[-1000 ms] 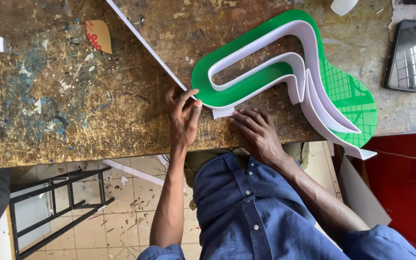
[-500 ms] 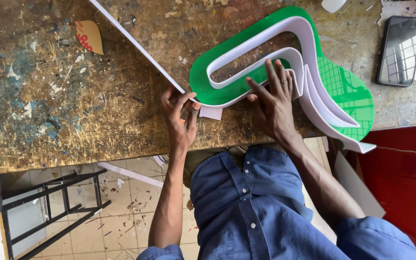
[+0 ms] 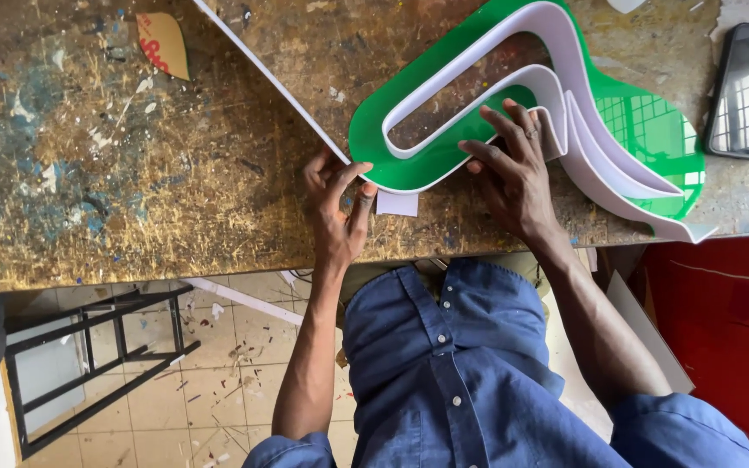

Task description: Assembling a 3D sign letter by gluing a plastic edging strip to an acrylic base.

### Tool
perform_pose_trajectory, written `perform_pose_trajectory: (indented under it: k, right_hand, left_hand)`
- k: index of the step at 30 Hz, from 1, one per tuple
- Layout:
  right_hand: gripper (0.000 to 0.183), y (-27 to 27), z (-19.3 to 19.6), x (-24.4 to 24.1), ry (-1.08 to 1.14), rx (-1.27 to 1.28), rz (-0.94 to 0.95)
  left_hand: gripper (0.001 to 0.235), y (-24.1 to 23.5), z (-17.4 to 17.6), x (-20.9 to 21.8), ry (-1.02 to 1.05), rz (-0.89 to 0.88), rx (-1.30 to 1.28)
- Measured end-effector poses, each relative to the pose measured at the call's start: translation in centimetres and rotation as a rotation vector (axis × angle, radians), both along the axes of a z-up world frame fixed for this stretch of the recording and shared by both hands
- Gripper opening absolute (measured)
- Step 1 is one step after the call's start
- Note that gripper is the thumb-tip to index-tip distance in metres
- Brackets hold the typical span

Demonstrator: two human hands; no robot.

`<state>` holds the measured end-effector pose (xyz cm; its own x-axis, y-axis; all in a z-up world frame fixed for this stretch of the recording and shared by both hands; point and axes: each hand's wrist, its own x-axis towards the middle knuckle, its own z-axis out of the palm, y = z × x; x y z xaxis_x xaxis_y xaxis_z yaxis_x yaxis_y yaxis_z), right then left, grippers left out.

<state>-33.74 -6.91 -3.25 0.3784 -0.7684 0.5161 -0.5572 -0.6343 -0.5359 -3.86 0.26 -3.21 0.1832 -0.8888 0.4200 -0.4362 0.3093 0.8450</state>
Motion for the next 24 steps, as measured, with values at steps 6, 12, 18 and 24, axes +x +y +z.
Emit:
perform_pose_trajectory:
  k: [6,12,18,24]
  right_hand:
    - [0.028,-0.3,-1.2,0.2,-0.043,-0.011,-0.001]
    - [0.028,-0.2,-1.2,0.3,-0.036,-0.026,-0.004]
    - [0.028,-0.3,-1.0,0.5,-0.045,-0.042,0.001]
    - [0.030,-0.4,-1.2,0.4,-0.018,-0.049,-0.012]
  left_hand:
    - [0.026,-0.1,-0.8,-0.4,0.064,0.015,0.011]
    - [0.021,-0.2,-1.3,-0.6,0.096,0.032,0.011]
    - [0.019,0.0,-1.7,-0.5,0.094,0.026,0.010]
    - [0.020,0.3,-1.8,-0.8,0.107,0.028,0.031]
